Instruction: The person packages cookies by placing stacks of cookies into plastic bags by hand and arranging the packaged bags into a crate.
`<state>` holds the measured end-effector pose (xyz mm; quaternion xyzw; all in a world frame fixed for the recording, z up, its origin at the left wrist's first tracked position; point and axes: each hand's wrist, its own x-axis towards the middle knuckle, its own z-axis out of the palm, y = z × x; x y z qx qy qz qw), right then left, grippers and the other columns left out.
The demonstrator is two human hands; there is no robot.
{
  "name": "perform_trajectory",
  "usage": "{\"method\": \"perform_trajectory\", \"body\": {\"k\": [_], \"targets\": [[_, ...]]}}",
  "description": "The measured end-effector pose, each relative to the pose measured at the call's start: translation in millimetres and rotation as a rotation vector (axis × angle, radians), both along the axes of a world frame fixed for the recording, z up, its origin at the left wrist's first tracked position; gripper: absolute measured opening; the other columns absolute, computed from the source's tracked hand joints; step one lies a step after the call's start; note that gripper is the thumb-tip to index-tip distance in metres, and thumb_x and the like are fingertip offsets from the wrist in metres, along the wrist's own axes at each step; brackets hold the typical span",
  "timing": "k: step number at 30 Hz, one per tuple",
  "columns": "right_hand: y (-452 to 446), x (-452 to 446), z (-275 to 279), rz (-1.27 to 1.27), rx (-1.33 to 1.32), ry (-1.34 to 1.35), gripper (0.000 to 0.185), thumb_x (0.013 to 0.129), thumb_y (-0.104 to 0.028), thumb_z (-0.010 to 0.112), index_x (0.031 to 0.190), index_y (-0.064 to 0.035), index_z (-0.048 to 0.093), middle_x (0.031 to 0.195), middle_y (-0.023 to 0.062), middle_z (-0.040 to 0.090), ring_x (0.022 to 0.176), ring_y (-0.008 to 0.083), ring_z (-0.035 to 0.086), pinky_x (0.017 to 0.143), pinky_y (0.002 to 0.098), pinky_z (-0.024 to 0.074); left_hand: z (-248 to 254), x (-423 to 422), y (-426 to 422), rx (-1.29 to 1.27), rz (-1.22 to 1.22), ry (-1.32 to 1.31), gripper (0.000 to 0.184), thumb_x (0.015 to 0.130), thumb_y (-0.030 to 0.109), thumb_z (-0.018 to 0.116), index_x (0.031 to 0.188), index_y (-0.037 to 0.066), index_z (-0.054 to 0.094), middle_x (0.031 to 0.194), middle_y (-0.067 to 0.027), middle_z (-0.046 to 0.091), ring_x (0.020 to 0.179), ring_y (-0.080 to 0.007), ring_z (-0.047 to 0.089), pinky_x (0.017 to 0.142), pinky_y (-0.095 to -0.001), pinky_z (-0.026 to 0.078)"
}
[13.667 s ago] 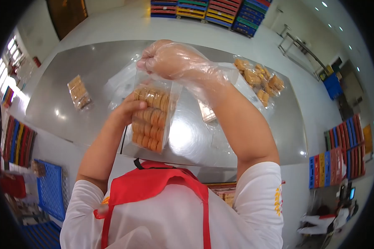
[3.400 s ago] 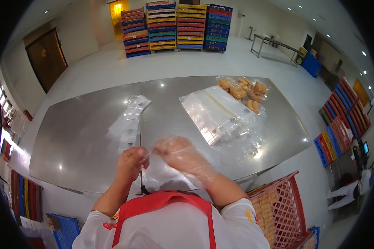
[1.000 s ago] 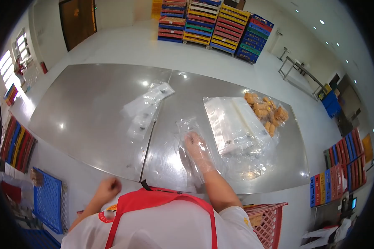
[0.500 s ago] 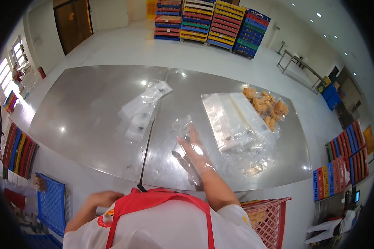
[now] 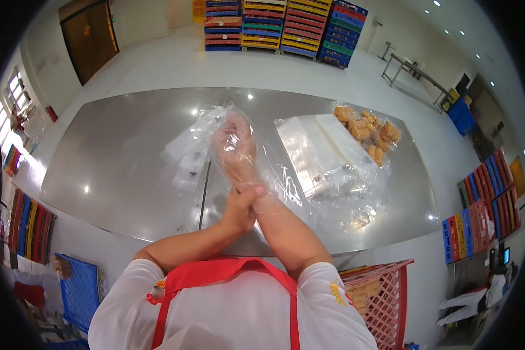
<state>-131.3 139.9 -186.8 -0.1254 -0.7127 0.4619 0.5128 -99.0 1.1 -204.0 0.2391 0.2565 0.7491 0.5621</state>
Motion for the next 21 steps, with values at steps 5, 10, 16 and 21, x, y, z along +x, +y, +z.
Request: {"method": "perform_trajectory", "body": {"k": [5,10,16,21], "targets": [[-24.0,27.8,64.4,-0.149,-0.015,-0.013,0.071,0.081,-0.015,0.081,0.143,-0.0111,0.046,0.125,0.0089,0.051,0.107,0.0189,0.054,0.082,0.0340,0.0537,-7.3,-0.8,8.1,0.129,-0.135,-0.007,0.071,0.087,0.041,0.069,0.143,0.012,0.038,0.135,-0.0062,0.050,0.127,-0.0243,0.048,0.106,-0.0502,0.040],[-46.3,83.0,61.6,0.108,-0.085,-0.636,0.087,0.075,-0.032,0.086,0.148,-0.0145,0.041,0.140,0.0127,0.046,0.114,0.0231,0.054,0.089,0.0368,0.0529,10.6,-114.3,22.9,-0.164,0.152,0.145,0.051,0.096,0.050,0.056,0.122,0.007,0.053,0.110,-0.0055,0.057,0.097,-0.0206,0.056,0.084,-0.0383,0.045],[-80.7,124.2,19.9,0.169,0.132,-0.513,0.090,0.073,-0.034,0.086,0.149,-0.0143,0.041,0.148,0.0195,0.041,0.106,0.0264,0.060,0.090,0.0354,0.0520,-6.5,-137.6,-8.2,-0.243,0.126,0.526,0.015,0.092,0.020,0.062,0.091,0.006,0.060,0.075,-0.0018,0.056,0.073,-0.0155,0.055,0.071,-0.0287,0.045],[-87.1,158.1,13.8,0.314,-0.054,-0.517,0.093,0.075,-0.034,0.085,0.151,-0.0129,0.036,0.153,0.0170,0.033,0.137,0.0287,0.039,0.106,0.0381,0.0426,-18.4,-124.4,-14.2,-0.307,0.043,0.315,0.014,0.093,0.018,0.058,0.084,0.008,0.056,0.072,-0.0032,0.056,0.066,-0.0176,0.057,0.067,-0.0311,0.048]]}}
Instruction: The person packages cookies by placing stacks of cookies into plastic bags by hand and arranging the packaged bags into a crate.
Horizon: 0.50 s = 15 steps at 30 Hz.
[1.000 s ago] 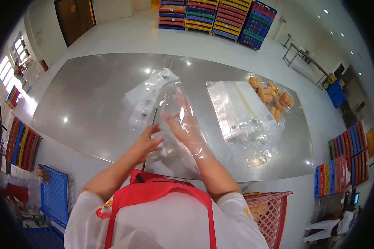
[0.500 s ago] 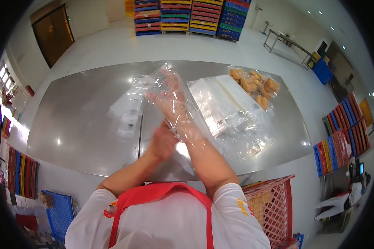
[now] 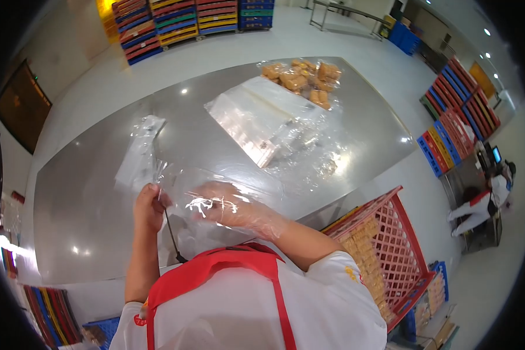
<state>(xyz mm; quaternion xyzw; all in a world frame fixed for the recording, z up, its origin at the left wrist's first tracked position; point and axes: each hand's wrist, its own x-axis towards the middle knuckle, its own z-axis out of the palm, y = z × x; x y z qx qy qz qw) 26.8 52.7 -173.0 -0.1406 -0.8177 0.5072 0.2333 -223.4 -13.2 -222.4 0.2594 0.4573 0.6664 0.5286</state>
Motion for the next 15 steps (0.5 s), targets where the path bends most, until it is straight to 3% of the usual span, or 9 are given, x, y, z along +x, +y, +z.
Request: {"method": "perform_trajectory", "body": {"k": [4,5,8,9,12,13,15], "targets": [[-2.6,8.7,-7.5,-0.097,0.154,-0.039,0.090,0.080,-0.051,0.075,0.152,-0.0141,0.035,0.159,0.0160,0.027,0.148,0.0341,0.021,0.119,0.0439,0.0258,-14.8,14.9,21.3,0.072,-0.017,0.040,0.014,0.094,0.019,0.055,0.085,0.009,0.053,0.072,-0.0045,0.056,0.063,-0.0199,0.059,0.062,-0.0362,0.052],[-10.2,18.5,2.2,-0.138,0.110,-0.019,0.084,0.084,-0.053,0.071,0.150,-0.0122,0.039,0.155,0.0185,0.033,0.142,0.0342,0.035,0.114,0.0427,0.0339,-14.6,17.9,28.3,0.061,0.044,0.020,0.012,0.094,0.019,0.055,0.087,0.008,0.053,0.074,-0.0047,0.057,0.064,-0.0202,0.059,0.063,-0.0371,0.053],[-17.3,57.4,0.3,-0.227,-0.134,-0.212,0.072,0.088,-0.050,0.068,0.143,-0.0078,0.048,0.143,0.0201,0.049,0.126,0.0322,0.053,0.105,0.0407,0.0433,-22.0,22.3,50.2,0.032,0.196,-0.009,0.009,0.094,0.016,0.056,0.094,0.008,0.054,0.080,-0.0053,0.057,0.066,-0.0209,0.060,0.066,-0.0393,0.056],[-23.8,75.5,-3.1,-0.343,-0.042,-0.176,0.052,0.093,-0.039,0.065,0.130,-0.0027,0.060,0.122,0.0204,0.063,0.104,0.0286,0.065,0.091,0.0381,0.0515,-34.7,13.7,60.0,0.029,0.231,-0.006,0.009,0.094,0.016,0.056,0.097,0.007,0.054,0.082,-0.0055,0.058,0.068,-0.0212,0.061,0.067,-0.0395,0.056],[-51.7,134.0,-17.6,-0.649,0.008,-0.037,0.036,0.095,-0.026,0.063,0.119,0.0004,0.065,0.109,0.0193,0.068,0.096,0.0282,0.067,0.085,0.0365,0.0535,-102.9,-29.1,101.8,0.013,0.187,0.059,0.015,0.094,0.014,0.056,0.105,0.006,0.053,0.087,-0.0059,0.058,0.073,-0.0210,0.061,0.067,-0.0378,0.057],[-63.7,147.2,-33.7,-0.813,0.142,0.012,0.026,0.094,-0.018,0.063,0.111,0.0020,0.068,0.102,0.0187,0.070,0.091,0.0294,0.068,0.080,0.0358,0.0547,-107.9,-26.8,110.4,-0.014,0.203,0.122,0.015,0.094,0.015,0.056,0.105,0.006,0.053,0.088,-0.0058,0.058,0.074,-0.0205,0.061,0.067,-0.0366,0.057],[-96.2,172.4,-50.1,-1.017,0.013,-0.063,0.022,0.093,-0.015,0.063,0.105,0.0020,0.068,0.100,0.0184,0.070,0.089,0.0304,0.068,0.080,0.0369,0.0542,-111.7,-24.1,116.2,-0.067,0.209,0.262,0.017,0.096,0.020,0.056,0.105,0.005,0.053,0.088,-0.0055,0.058,0.074,-0.0191,0.059,0.065,-0.0342,0.055]]}}
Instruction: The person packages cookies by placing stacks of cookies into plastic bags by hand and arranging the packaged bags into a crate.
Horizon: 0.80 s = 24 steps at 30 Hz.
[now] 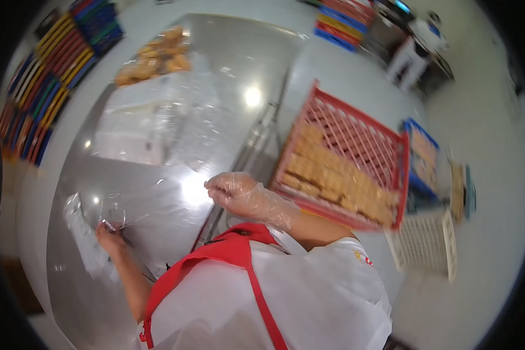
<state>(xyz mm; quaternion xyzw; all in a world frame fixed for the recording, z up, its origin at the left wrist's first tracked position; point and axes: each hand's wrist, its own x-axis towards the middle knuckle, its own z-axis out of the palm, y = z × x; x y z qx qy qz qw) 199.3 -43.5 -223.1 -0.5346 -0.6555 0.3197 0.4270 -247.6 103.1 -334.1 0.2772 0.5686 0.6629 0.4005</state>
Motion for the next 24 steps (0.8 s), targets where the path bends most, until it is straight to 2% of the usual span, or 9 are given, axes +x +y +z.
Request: {"method": "perform_trajectory", "body": {"k": [4,7,9,11,16,19,21,22,24], "targets": [[-90.5,16.8,-35.1,-0.305,-0.214,-0.041,0.021,0.093,-0.015,0.061,0.106,-0.0001,0.067,0.097,0.0182,0.070,0.088,0.0300,0.069,0.079,0.0377,0.0535,-14.2,-13.2,21.9,-0.066,-0.059,0.202,0.036,0.098,0.038,0.057,0.106,0.003,0.055,0.092,-0.0101,0.058,0.076,-0.0194,0.057,0.063,-0.0320,0.052],[-161.4,11.9,-72.6,-0.521,-0.373,0.233,0.023,0.094,-0.018,0.060,0.108,-0.0012,0.067,0.095,0.0184,0.069,0.088,0.0314,0.068,0.080,0.0383,0.0528,15.2,10.7,8.5,-0.126,0.016,0.383,0.057,0.094,0.048,0.060,0.118,-0.003,0.055,0.094,-0.0153,0.063,0.075,-0.0265,0.062,0.068,-0.0316,0.054],[-197.5,15.3,-82.7,-0.615,-0.403,0.174,0.025,0.093,-0.020,0.060,0.109,-0.0016,0.067,0.094,0.0173,0.069,0.089,0.0307,0.067,0.081,0.0379,0.0520,17.9,-17.7,22.2,-0.133,0.110,0.698,0.068,0.092,0.056,0.059,0.114,-0.008,0.060,0.095,-0.0215,0.065,0.077,-0.0324,0.064,0.070,-0.0395,0.056],[-226.7,21.3,-86.9,-0.673,-0.446,0.150,0.025,0.093,-0.020,0.060,0.110,-0.0018,0.067,0.096,0.0169,0.069,0.091,0.0296,0.067,0.082,0.0374,0.0518,59.5,6.1,2.9,-0.158,0.307,1.119,0.073,0.096,0.056,0.051,0.114,-0.015,0.060,0.111,-0.0276,0.060,0.102,-0.0391,0.060,0.089,-0.0463,0.052],[-260.7,74.7,-103.7,-0.899,-0.410,0.125,0.028,0.092,-0.022,0.064,0.110,-0.0017,0.068,0.102,0.0168,0.069,0.094,0.0298,0.067,0.085,0.0389,0.0522,125.6,151.8,-21.3,0.561,0.186,1.049,0.051,0.101,0.037,0.049,0.122,-0.009,0.057,0.118,-0.0254,0.060,0.108,-0.0354,0.058,0.099,-0.0413,0.045],[-254.0,134.9,-113.1,-0.946,-0.419,0.106,0.031,0.090,-0.023,0.065,0.111,0.0001,0.068,0.107,0.0188,0.068,0.099,0.0314,0.067,0.087,0.0401,0.0523,118.9,318.0,-55.9,0.879,-0.517,0.742,0.045,0.100,0.037,0.046,0.123,-0.001,0.057,0.126,-0.0158,0.058,0.120,-0.0291,0.053,0.104,-0.0402,0.040],[-238.2,193.2,-112.4,-0.906,-0.433,-0.010,0.032,0.090,-0.023,0.065,0.112,0.0009,0.067,0.111,0.0204,0.067,0.102,0.0322,0.066,0.088,0.0398,0.0519,89.4,429.8,-80.3,0.582,-0.983,0.744,0.038,0.098,0.032,0.049,0.120,0.002,0.058,0.131,-0.0151,0.055,0.126,-0.0275,0.049,0.107,-0.0402,0.037],[-228.6,225.2,-127.0,-0.865,-0.426,-0.009,0.034,0.091,-0.025,0.062,0.112,0.0012,0.067,0.114,0.0226,0.065,0.107,0.0356,0.062,0.093,0.0421,0.0489,79.3,484.2,-86.4,0.527,-1.192,0.918,0.035,0.086,0.007,0.064,0.120,0.004,0.057,0.129,-0.0146,0.056,0.122,-0.0302,0.052,0.106,-0.0400,0.038],[-205.2,290.0,-152.9,-0.831,-0.439,-0.127,0.034,0.092,-0.027,0.060,0.112,0.0007,0.066,0.115,0.0232,0.064,0.109,0.0379,0.060,0.097,0.0440,0.0461,31.8,589.5,-89.7,0.229,-1.454,0.775,0.037,0.091,0.023,0.064,0.117,-0.002,0.056,0.122,-0.0188,0.058,0.115,-0.0330,0.056,0.100,-0.0398,0.042]]}}
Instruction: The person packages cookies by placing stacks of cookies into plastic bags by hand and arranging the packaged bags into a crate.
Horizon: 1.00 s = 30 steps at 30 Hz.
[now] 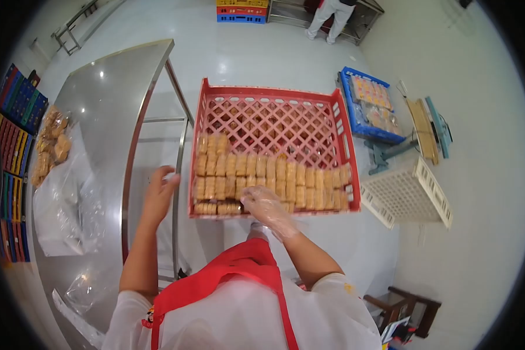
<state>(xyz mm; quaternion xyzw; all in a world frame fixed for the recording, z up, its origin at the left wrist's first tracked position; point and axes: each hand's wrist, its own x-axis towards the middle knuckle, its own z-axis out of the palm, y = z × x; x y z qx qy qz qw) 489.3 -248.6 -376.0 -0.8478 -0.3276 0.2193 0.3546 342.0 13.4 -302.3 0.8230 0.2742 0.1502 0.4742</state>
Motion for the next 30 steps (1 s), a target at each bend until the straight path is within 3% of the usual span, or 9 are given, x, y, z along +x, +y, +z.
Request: {"method": "perform_trajectory", "body": {"k": [2,4,7,10,16,19,20,22,30], "targets": [[25.4,55.4,-6.8,0.027,-0.069,0.068,0.035,0.093,-0.028,0.058,0.112,0.0001,0.065,0.117,0.0235,0.062,0.115,0.0397,0.056,0.101,0.0456,0.0422,-42.4,98.8,11.4,0.063,-0.145,0.325,0.049,0.088,0.033,0.067,0.118,-0.004,0.055,0.118,-0.0249,0.057,0.112,-0.0379,0.056,0.098,-0.0416,0.044],[57.9,106.3,-22.6,0.112,-0.101,0.064,0.039,0.093,-0.029,0.058,0.119,-0.0001,0.063,0.120,0.0228,0.062,0.117,0.0388,0.056,0.101,0.0446,0.0430,-137.5,168.8,26.8,0.375,-0.030,0.415,0.056,0.083,0.035,0.069,0.118,-0.006,0.054,0.117,-0.0287,0.056,0.112,-0.0423,0.054,0.098,-0.0461,0.044],[106.5,163.5,-65.9,0.164,-0.136,0.067,0.044,0.094,-0.030,0.059,0.127,-0.0007,0.059,0.126,0.0220,0.060,0.120,0.0377,0.054,0.102,0.0434,0.0429,-217.5,225.9,51.3,0.539,0.140,0.568,0.058,0.082,0.033,0.069,0.120,-0.007,0.052,0.122,-0.0294,0.053,0.114,-0.0439,0.051,0.100,-0.0505,0.042],[153.9,202.4,-100.6,0.120,-0.191,0.339,0.049,0.092,-0.031,0.063,0.128,0.0007,0.058,0.132,0.0221,0.057,0.124,0.0342,0.053,0.103,0.0420,0.0419,-216.2,253.1,54.3,0.426,0.268,0.728,0.058,0.081,0.034,0.070,0.116,-0.009,0.056,0.133,-0.0299,0.046,0.123,-0.0438,0.046,0.107,-0.0515,0.036],[213.6,198.7,-171.5,-0.030,-0.122,0.671,0.058,0.087,-0.030,0.068,0.131,0.0039,0.053,0.128,0.0255,0.060,0.121,0.0337,0.057,0.101,0.0399,0.0433,-257.6,238.3,42.9,0.845,0.236,0.547,0.036,0.087,0.023,0.062,0.105,-0.008,0.066,0.152,-0.0303,0.029,0.144,-0.0433,0.023,0.120,-0.0492,0.016],[226.5,192.0,-170.1,-0.146,-0.044,0.730,0.062,0.084,-0.027,0.070,0.133,0.0056,0.050,0.126,0.0261,0.061,0.116,0.0369,0.060,0.098,0.0391,0.0455,-250.5,238.4,43.8,0.797,0.004,0.567,0.030,0.089,0.014,0.056,0.107,-0.008,0.065,0.155,-0.0287,0.025,0.146,-0.0432,0.019,0.120,-0.0501,0.019],[232.7,191.6,-172.7,-0.215,-0.078,0.693,0.064,0.083,-0.028,0.071,0.131,0.0074,0.049,0.126,0.0270,0.060,0.114,0.0366,0.061,0.096,0.0390,0.0463,-252.8,242.0,38.5,0.739,0.013,0.515,0.028,0.088,0.009,0.053,0.107,-0.008,0.064,0.154,-0.0280,0.026,0.142,-0.0465,0.024,0.117,-0.0511,0.026],[239.2,196.2,-175.4,-0.365,-0.202,0.730,0.071,0.079,-0.028,0.075,0.133,0.0066,0.044,0.124,0.0261,0.060,0.112,0.0348,0.061,0.094,0.0387,0.0475,-253.2,246.4,35.6,0.642,0.127,0.507,0.025,0.088,0.007,0.054,0.105,-0.009,0.062,0.151,-0.0330,0.028,0.137,-0.0504,0.031,0.114,-0.0526,0.029],[251.3,195.8,-255.0,-0.560,0.044,1.106,0.077,0.082,-0.016,0.070,0.147,-0.0010,0.031,0.124,0.0184,0.058,0.107,0.0247,0.060,0.090,0.0368,0.0474,-253.6,267.7,34.2,0.232,0.463,0.417,0.042,0.085,0.013,0.060,0.121,-0.005,0.050,0.133,-0.0360,0.041,0.118,-0.0547,0.045,0.102,-0.0574,0.039]]}}
